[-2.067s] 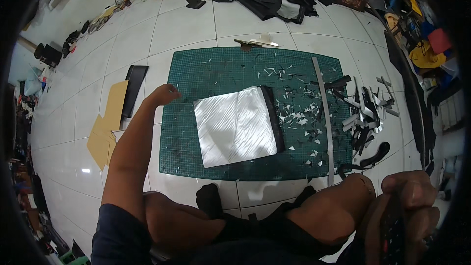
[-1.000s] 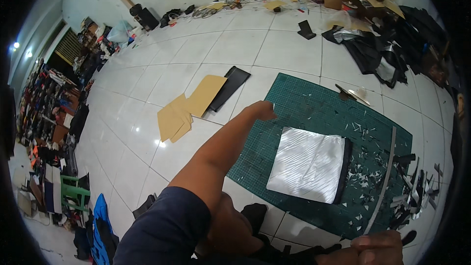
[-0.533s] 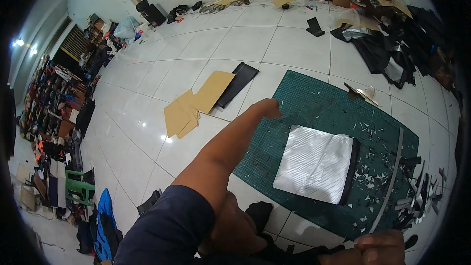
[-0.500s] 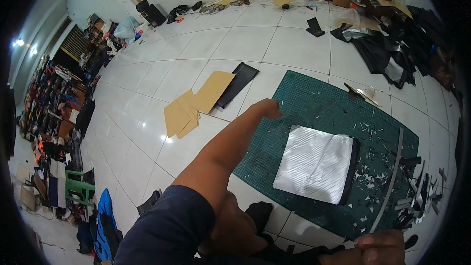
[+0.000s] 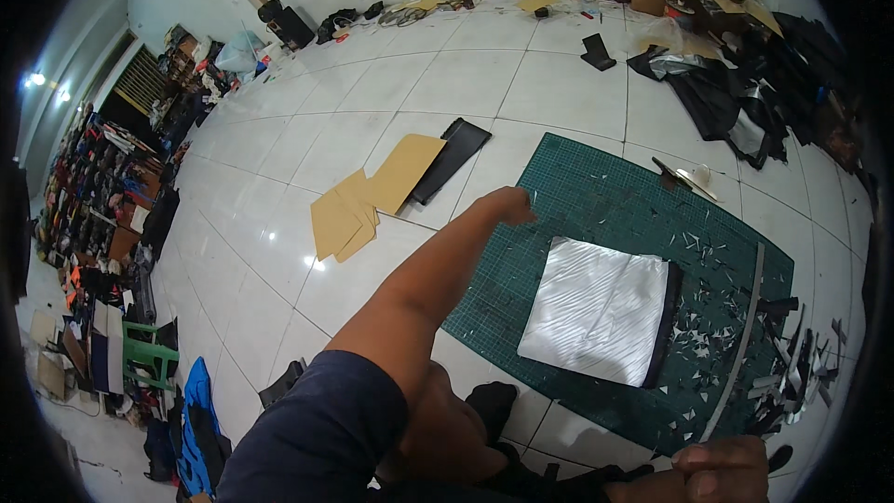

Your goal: The person trims black material strips with scissors over a green cutting mat, stacks several black rectangular pieces together, and unfolds a larger piece of silver-lined black fabric to inspect its surface.

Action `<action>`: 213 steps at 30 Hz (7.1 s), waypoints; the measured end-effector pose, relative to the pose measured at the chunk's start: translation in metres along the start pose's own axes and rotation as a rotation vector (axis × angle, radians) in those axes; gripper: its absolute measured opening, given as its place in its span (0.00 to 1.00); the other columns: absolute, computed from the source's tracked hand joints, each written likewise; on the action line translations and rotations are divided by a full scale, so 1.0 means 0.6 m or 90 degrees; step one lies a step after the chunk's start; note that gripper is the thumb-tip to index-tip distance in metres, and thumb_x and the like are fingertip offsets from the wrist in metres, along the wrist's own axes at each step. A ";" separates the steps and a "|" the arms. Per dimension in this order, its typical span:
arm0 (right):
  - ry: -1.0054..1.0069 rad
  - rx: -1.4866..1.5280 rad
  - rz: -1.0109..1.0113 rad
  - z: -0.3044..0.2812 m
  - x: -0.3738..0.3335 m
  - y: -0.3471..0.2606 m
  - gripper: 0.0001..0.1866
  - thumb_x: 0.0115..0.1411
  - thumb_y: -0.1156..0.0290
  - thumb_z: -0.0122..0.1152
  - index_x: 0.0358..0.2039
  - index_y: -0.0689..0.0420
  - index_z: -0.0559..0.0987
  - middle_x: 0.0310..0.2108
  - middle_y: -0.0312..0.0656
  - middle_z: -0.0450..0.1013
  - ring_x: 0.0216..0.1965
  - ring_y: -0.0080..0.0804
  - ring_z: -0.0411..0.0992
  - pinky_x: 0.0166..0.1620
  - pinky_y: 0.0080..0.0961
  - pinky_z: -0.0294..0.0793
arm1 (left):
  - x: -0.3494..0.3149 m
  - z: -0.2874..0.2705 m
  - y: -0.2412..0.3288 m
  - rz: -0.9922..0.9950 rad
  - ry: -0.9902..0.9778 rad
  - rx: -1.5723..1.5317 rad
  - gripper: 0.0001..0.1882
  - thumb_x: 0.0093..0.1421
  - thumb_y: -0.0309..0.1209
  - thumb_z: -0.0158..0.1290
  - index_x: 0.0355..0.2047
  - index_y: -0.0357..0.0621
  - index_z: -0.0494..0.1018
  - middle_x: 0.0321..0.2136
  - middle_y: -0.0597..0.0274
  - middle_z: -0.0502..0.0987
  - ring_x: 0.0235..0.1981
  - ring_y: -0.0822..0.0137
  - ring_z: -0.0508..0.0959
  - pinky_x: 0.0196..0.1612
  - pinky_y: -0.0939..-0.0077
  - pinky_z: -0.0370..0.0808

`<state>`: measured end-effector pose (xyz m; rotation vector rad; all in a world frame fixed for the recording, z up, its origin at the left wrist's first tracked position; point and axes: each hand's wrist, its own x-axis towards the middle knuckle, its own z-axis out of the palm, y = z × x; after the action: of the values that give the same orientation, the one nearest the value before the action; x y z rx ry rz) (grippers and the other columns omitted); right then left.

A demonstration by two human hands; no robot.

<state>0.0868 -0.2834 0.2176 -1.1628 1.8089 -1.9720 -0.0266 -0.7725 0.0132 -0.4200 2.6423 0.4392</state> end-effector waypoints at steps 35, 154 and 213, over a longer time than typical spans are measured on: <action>0.018 -0.009 0.001 -0.023 -0.025 0.021 0.20 0.58 0.51 0.53 0.38 0.55 0.73 0.36 0.49 0.66 0.29 0.35 0.70 0.34 0.28 0.74 | 0.013 0.016 0.002 0.001 0.020 0.013 0.22 0.49 0.44 0.57 0.35 0.37 0.78 0.38 0.47 0.78 0.41 0.52 0.78 0.44 0.61 0.75; 0.038 -0.061 0.018 -0.012 -0.028 0.001 0.20 0.62 0.52 0.50 0.37 0.58 0.74 0.36 0.50 0.67 0.28 0.35 0.71 0.34 0.26 0.75 | 0.027 0.009 -0.001 0.003 0.030 0.039 0.19 0.49 0.40 0.56 0.37 0.39 0.78 0.40 0.49 0.78 0.43 0.53 0.78 0.44 0.61 0.75; -0.065 0.067 -0.021 -0.003 0.006 -0.009 0.20 0.64 0.54 0.46 0.39 0.61 0.74 0.37 0.51 0.68 0.34 0.36 0.74 0.37 0.24 0.76 | 0.026 0.003 0.015 0.009 -0.096 -0.089 0.18 0.55 0.34 0.41 0.25 0.33 0.77 0.24 0.48 0.77 0.24 0.57 0.78 0.30 0.61 0.74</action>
<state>0.0852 -0.2831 0.2240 -1.2431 1.6263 -1.9622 -0.0428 -0.7673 0.0068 -0.3952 2.4786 0.6379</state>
